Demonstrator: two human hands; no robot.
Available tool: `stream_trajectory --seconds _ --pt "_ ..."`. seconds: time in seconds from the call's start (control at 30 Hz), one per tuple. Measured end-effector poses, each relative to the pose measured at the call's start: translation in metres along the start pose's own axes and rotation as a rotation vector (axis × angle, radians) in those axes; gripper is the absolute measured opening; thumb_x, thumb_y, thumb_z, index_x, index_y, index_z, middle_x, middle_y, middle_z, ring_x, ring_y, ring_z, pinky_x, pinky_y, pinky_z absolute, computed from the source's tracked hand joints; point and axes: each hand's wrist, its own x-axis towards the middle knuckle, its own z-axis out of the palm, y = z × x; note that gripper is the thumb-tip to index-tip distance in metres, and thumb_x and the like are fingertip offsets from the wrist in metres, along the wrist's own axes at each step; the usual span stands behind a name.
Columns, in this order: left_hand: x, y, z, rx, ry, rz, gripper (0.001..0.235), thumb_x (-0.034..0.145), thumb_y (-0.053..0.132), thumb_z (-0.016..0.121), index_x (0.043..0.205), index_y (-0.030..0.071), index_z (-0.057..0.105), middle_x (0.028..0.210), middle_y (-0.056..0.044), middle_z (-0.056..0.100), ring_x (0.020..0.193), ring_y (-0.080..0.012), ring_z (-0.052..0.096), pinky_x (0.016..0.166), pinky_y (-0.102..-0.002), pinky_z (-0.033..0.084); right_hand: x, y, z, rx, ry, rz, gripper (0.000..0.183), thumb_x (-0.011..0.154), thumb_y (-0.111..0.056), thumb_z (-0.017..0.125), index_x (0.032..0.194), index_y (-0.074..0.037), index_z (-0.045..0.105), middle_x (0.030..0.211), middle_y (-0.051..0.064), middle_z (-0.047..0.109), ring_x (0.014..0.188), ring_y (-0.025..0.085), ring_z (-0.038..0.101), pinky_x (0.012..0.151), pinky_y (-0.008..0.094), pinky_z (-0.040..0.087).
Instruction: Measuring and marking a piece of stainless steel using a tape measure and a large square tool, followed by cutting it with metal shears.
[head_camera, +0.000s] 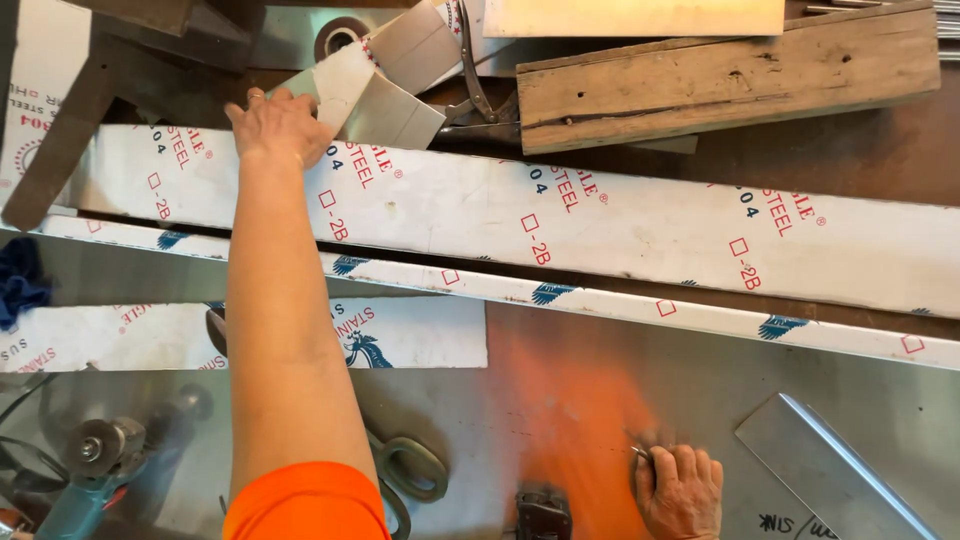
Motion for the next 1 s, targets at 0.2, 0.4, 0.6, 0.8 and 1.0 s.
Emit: stream_trajectory --seconds 0.2,0.4,0.6,0.8,1.0 --pt "0.004 0.006 -0.023 0.104 -0.186 -0.018 0.04 0.085 0.026 0.056 0.119 0.026 0.077 0.131 -0.003 0.068 0.133 -0.0272 0.05 0.106 -0.056 0.036 -0.002 0.004 0.005 0.009 0.02 -0.013 0.021 0.081 -0.026 0.069 0.096 -0.012 0.065 0.089 0.007 0.059 0.084 0.031 0.056 0.078 0.047 0.041" --pt "0.005 0.008 -0.011 0.022 -0.042 -0.08 0.043 0.086 0.038 0.061 0.124 0.022 0.071 0.128 -0.013 0.064 0.128 -0.0333 0.049 0.104 -0.056 0.035 -0.007 0.006 0.008 0.001 -0.026 0.009 0.021 0.082 -0.025 0.069 0.098 -0.012 0.065 0.089 0.007 0.058 0.083 0.029 0.056 0.078 0.046 0.041" --pt "-0.025 0.028 0.036 -0.286 0.586 -0.25 0.035 0.09 0.034 0.07 0.113 0.008 0.068 0.117 -0.017 0.058 0.119 -0.0374 0.053 0.097 -0.054 0.043 0.0 -0.001 0.001 -0.019 -0.001 -0.001 0.02 0.083 -0.025 0.069 0.096 -0.011 0.064 0.09 0.009 0.058 0.085 0.031 0.056 0.079 0.047 0.04" --pt "-0.175 0.08 0.011 -0.539 0.921 0.021 0.028 0.092 0.023 0.076 0.115 0.01 0.065 0.119 -0.012 0.057 0.119 -0.0348 0.054 0.102 -0.049 0.046 0.012 -0.015 -0.023 -0.017 0.034 -0.073 0.016 0.087 -0.021 0.069 0.095 -0.01 0.062 0.093 0.01 0.058 0.09 0.032 0.056 0.081 0.047 0.041" --pt "-0.327 0.043 0.003 -0.506 0.9 0.052 0.017 0.093 0.022 0.077 0.103 0.011 0.068 0.109 -0.01 0.059 0.112 -0.0353 0.058 0.098 -0.049 0.047 0.007 -0.004 -0.016 -0.065 0.157 -0.213 0.018 0.097 -0.021 0.071 0.106 -0.007 0.063 0.101 0.014 0.059 0.095 0.034 0.056 0.084 0.046 0.04"
